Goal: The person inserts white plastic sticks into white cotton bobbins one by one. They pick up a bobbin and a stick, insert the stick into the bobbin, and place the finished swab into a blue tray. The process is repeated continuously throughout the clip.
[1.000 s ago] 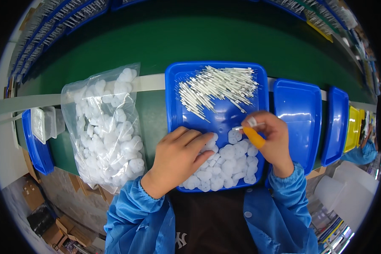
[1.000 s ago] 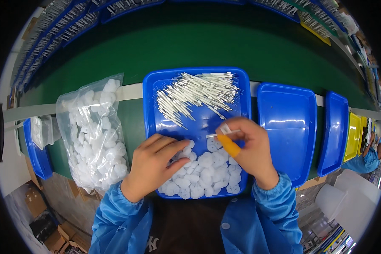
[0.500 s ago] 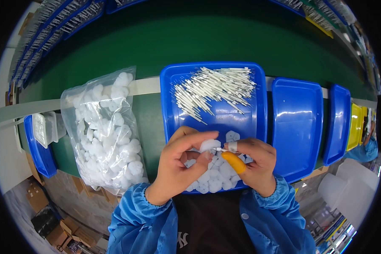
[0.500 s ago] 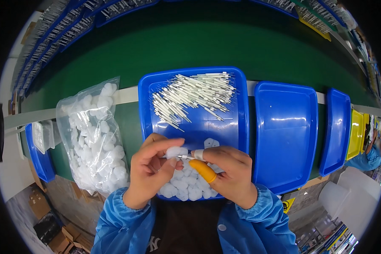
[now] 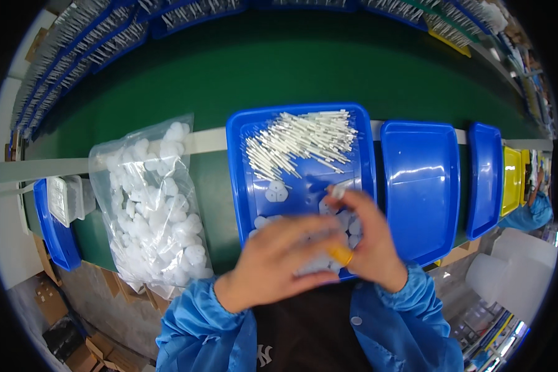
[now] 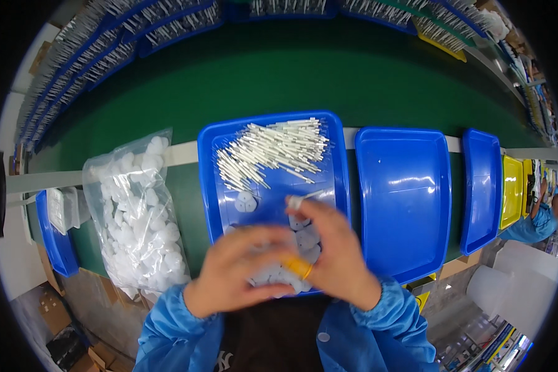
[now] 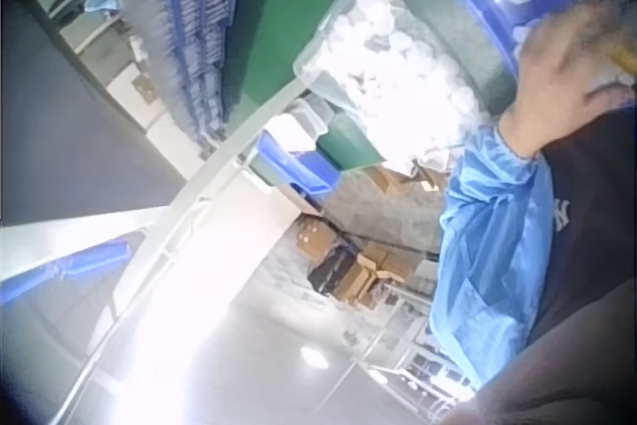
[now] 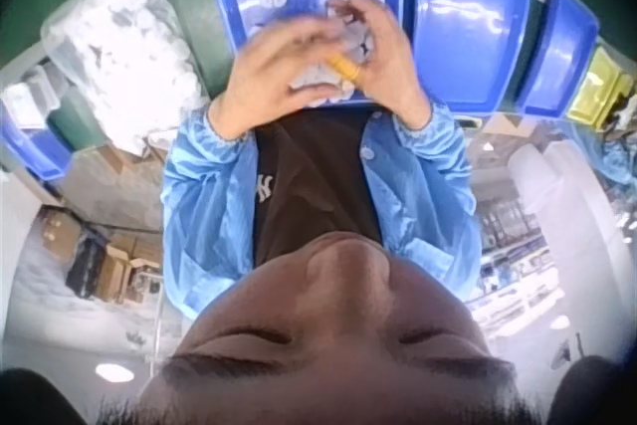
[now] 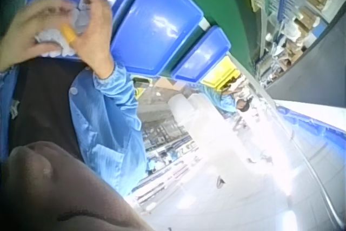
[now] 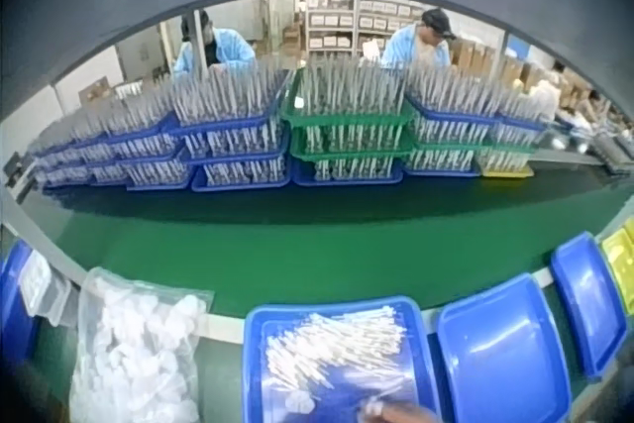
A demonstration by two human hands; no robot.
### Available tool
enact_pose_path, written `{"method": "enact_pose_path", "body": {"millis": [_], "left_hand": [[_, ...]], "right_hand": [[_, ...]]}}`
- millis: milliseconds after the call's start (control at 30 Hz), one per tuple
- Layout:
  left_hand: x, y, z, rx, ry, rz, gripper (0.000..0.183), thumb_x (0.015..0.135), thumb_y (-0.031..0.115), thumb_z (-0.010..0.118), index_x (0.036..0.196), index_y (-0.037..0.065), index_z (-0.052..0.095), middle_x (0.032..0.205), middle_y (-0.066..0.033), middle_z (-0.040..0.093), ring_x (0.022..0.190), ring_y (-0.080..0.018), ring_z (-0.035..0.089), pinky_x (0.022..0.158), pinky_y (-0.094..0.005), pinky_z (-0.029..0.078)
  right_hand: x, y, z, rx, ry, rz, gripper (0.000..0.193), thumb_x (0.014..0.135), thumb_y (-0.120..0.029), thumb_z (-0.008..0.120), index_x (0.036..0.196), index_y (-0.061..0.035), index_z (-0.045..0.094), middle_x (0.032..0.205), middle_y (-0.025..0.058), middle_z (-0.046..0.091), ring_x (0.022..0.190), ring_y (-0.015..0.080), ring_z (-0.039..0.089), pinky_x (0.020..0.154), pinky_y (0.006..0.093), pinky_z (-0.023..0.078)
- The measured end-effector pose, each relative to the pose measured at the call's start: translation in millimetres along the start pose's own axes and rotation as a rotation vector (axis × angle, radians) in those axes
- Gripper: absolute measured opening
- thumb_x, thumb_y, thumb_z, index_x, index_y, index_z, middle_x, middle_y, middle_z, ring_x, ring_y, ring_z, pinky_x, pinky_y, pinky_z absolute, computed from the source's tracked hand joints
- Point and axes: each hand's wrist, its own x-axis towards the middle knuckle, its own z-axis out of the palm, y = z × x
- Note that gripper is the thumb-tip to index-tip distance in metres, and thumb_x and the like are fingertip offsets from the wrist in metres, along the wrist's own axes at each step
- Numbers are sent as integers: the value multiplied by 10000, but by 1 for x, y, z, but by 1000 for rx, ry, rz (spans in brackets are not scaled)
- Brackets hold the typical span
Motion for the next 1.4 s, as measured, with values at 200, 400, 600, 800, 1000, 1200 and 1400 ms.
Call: {"method": "enact_pose_path", "body": {"millis": [200, 400, 600, 800, 1000, 1200, 1400], "left_hand": [[-58, 26, 18, 84, -61, 339, 382, 941, 182, 782, 1322, 165, 806, 1429, -12, 739, 1179, -192, 698, 910, -301, 635], [-53, 71, -17, 54, 45, 425, 266, 871, 97, 853, 1134, 61, 845, 1254, -110, 808, 1071, -247, 781, 958, -356, 643], [-63, 86, -8, 195, -16, 528, 287, 936, 132, 763, 1212, 77, 820, 1287, -92, 778, 1044, -194, 728, 862, -315, 611], [-108, 103, 0, 249, -13, 569, 346, 941, 130, 745, 1279, 78, 802, 1370, -97, 756, 1106, -206, 737, 891, -330, 629], [-115, 114, 17, 41, -37, 449, 391, 938, 146, 784, 1324, 87, 779, 1309, -135, 767, 1103, -315, 759, 903, -412, 633], [-162, 98, 21, 213, -135, 387, 437, 969, 112, 692, 1397, 157, 770, 1315, -21, 779, 1038, -165, 769, 853, -272, 652], [-213, 76, 17, -34, 45, -141, 251, 989, 35, 712, 1204, 69, 837, 1051, -88, 837, 868, -188, 813, 721, -304, 652]], "right_hand": [[-57, -1, 42, 715, -410, 114, 925, 958, -237, 839, 1700, -48, 319, 1548, 137, 564, 1394, 258, 581, 1170, 399, 457], [-87, -34, 44, 700, -340, 105, 789, 1012, -105, 795, 1662, -65, 348, 1338, 105, 641, 1218, 197, 638, 1056, 366, 533], [-107, -42, 63, 812, -401, 76, 774, 1066, -122, 722, 1711, -98, 295, 1481, 130, 582, 1353, 226, 589, 1144, 415, 505], [-154, -1, 71, 547, -690, -13, 645, 1096, -172, 652, 1649, 13, 377, 1564, 151, 541, 1433, 233, 544, 1189, 363, 462], [-159, -16, 73, 609, -727, -47, 572, 1088, -140, 664, 1604, -7, 456, 1544, 151, 554, 1440, 233, 540, 1175, 352, 472], [-183, -12, 65, 655, -763, 94, 615, 1109, -127, 669, 1654, -16, 409, 1537, 137, 567, 1415, 220, 571, 1172, 354, 475], [-195, 1, 52, 868, -692, 274, 550, 1144, -98, 614, 1653, -40, 413, 1432, 143, 649, 1291, 175, 651, 1116, 333, 517]]}}
